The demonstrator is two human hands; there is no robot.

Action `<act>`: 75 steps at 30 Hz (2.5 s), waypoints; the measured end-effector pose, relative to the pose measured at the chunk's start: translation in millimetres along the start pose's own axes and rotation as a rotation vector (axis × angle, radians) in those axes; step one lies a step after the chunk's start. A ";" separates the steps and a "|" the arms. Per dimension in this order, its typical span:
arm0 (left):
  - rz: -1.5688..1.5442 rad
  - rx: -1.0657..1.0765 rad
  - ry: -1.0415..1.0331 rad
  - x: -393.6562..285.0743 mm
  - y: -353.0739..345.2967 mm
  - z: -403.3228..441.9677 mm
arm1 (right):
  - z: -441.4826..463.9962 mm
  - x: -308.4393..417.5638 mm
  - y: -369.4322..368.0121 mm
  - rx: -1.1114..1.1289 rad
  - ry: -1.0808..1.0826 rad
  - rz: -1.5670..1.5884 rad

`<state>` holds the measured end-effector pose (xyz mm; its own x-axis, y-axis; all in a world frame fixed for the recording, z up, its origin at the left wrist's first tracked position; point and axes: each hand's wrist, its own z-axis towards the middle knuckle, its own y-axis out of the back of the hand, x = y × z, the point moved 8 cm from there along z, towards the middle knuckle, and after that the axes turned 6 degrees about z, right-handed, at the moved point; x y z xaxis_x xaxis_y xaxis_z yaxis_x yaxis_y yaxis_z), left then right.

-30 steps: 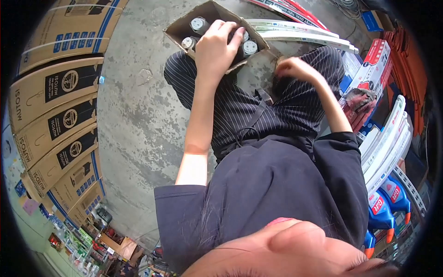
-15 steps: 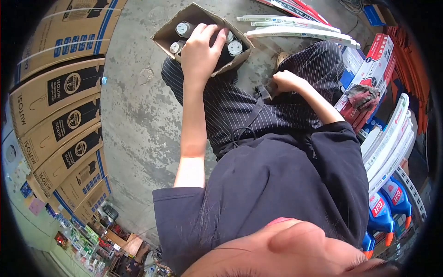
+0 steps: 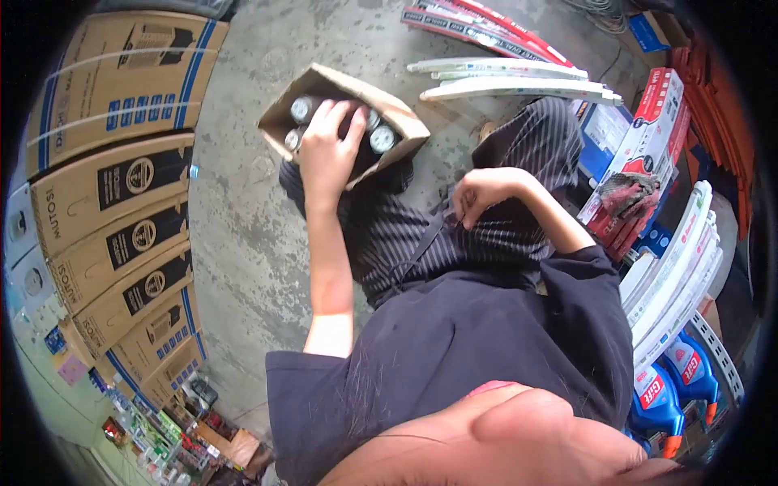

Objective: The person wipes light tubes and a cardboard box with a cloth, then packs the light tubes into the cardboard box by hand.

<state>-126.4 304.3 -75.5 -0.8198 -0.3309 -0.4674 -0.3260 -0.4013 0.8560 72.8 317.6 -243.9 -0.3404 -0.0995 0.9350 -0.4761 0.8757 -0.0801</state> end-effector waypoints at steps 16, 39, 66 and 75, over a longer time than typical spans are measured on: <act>0.090 0.053 0.073 -17.0 -5.1 15.1 | -366.7 -260.7 234.7 -1.839 -0.706 -0.225; 0.018 -0.005 0.058 -11.8 0.1 9.5 | -219.5 51.3 231.4 -1.671 0.046 -0.757; -0.170 -0.114 0.092 16.5 14.1 -9.5 | -34.3 89.6 209.4 -1.573 0.608 -0.114; -0.120 -0.053 0.031 18.7 8.3 -5.7 | -137.0 202.7 193.9 -1.587 0.693 -0.098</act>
<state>-141.8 289.9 -78.4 -0.7612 -0.3032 -0.5732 -0.3951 -0.4841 0.7807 22.6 532.0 -22.6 0.2236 -0.3443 0.9119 0.8684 0.4953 -0.0260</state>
